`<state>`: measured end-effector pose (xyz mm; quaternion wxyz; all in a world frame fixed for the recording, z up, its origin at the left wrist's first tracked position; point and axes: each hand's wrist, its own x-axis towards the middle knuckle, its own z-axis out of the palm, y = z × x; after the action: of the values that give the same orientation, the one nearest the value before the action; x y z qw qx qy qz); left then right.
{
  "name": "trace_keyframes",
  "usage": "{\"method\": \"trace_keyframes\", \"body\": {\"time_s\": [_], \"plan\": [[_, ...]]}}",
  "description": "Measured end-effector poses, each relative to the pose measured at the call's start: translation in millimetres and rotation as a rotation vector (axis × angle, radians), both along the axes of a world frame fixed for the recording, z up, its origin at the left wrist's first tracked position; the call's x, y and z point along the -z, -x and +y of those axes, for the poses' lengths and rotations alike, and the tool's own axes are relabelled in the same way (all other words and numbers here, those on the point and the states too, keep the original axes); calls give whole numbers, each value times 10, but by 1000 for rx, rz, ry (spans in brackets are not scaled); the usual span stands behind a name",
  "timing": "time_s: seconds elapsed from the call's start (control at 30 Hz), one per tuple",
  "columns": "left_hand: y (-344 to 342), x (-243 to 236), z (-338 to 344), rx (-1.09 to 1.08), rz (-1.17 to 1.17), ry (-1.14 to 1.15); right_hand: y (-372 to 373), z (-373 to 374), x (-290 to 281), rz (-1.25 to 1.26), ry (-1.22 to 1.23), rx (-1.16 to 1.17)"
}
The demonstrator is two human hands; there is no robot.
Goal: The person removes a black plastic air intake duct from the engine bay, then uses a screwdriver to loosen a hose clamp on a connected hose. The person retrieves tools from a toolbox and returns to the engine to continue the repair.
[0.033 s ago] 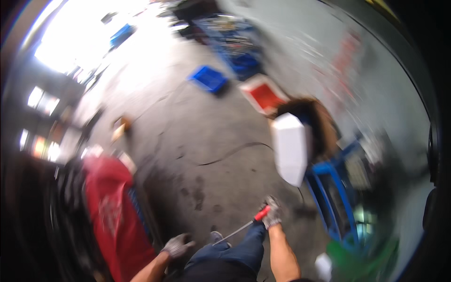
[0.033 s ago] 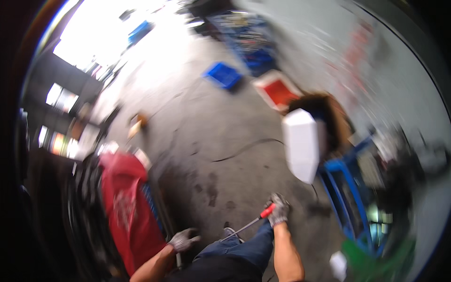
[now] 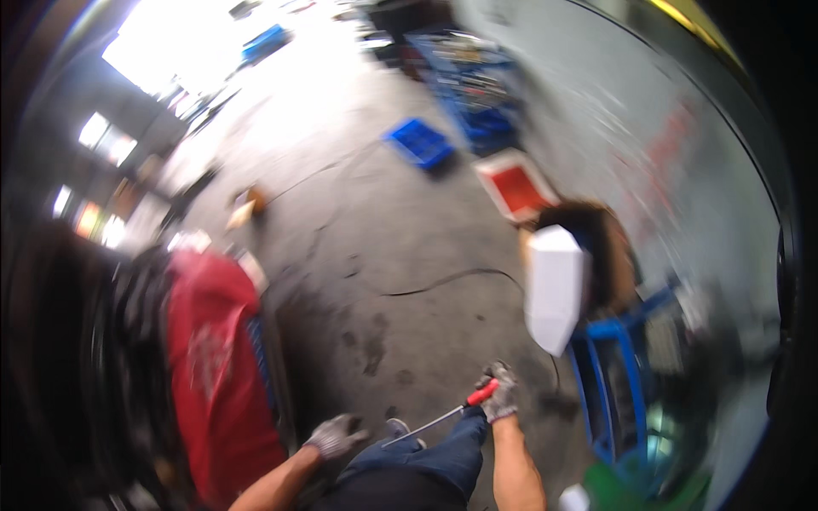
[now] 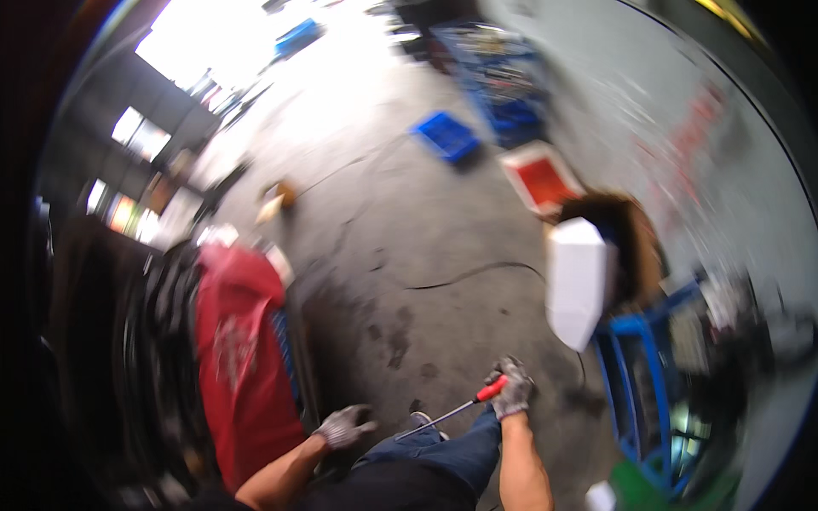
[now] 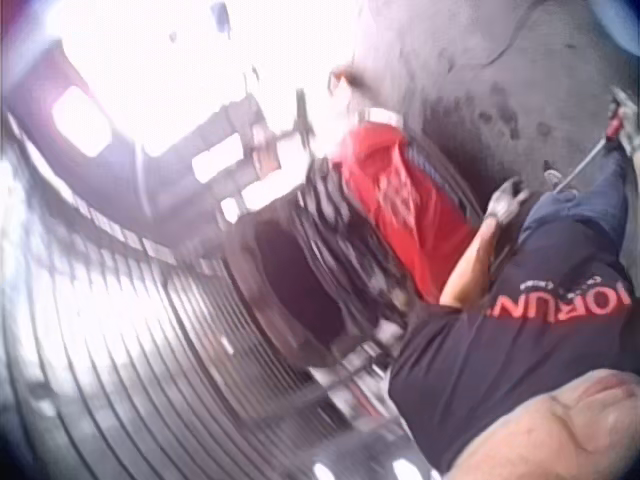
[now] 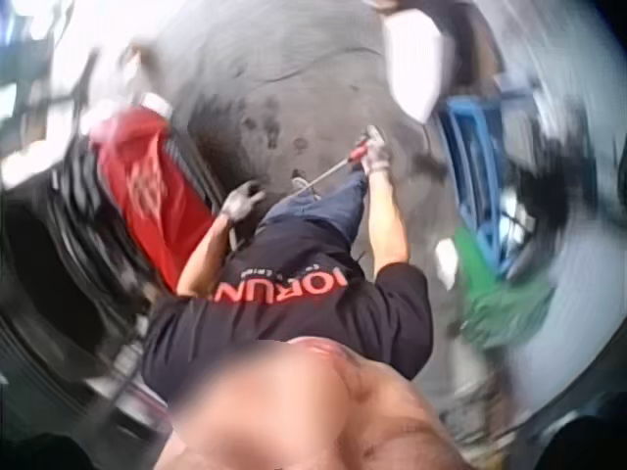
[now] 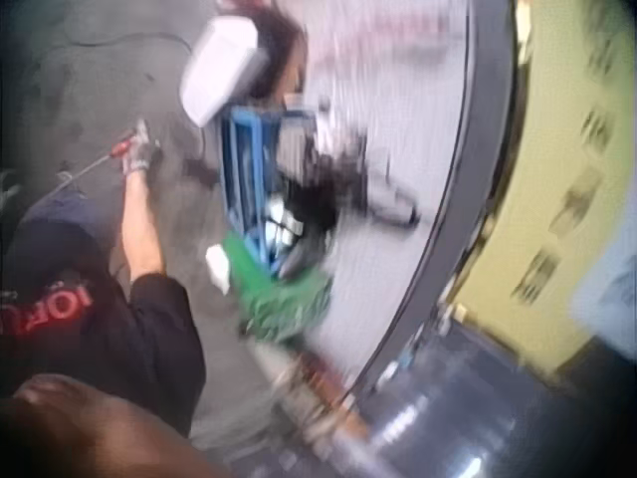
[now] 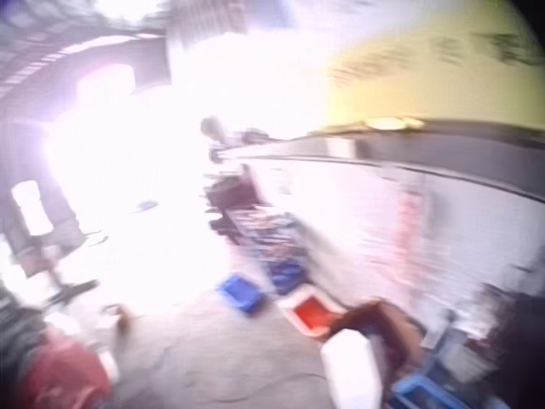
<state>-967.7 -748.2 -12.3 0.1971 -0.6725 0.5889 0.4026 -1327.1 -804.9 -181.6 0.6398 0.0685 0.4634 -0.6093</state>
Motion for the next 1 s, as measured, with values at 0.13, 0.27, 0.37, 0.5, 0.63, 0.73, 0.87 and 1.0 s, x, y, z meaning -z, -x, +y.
{"method": "trace_keyframes", "body": {"time_s": [0.13,0.27,0.37,0.5,0.63,0.73,0.87,1.0], "plan": [[-913,-320,687,-176,174,178,-1854,-92,-1063,-258,92,-262],[-1265,-661,1442,-273,435,294,-2573,-35,-1718,-255,322,-441],[-1958,-608,1993,-360,407,432,-3366,52,-1783,-262,393,-503],[-2703,-742,2376,-636,417,345,-4386,-2,-1922,-236,465,-624],[-3159,-681,2371,-821,391,396,-5059,-452,-1957,-264,469,-731],[-3514,-547,2209,-932,442,451,-5621,-841,-2050,-350,533,-750],[-4130,-537,1779,-1025,432,594,-6450,-1372,-2228,-339,601,-819],[-4929,-774,1263,-1088,316,629,-7416,-2121,-2098,-227,493,-1040]]}}
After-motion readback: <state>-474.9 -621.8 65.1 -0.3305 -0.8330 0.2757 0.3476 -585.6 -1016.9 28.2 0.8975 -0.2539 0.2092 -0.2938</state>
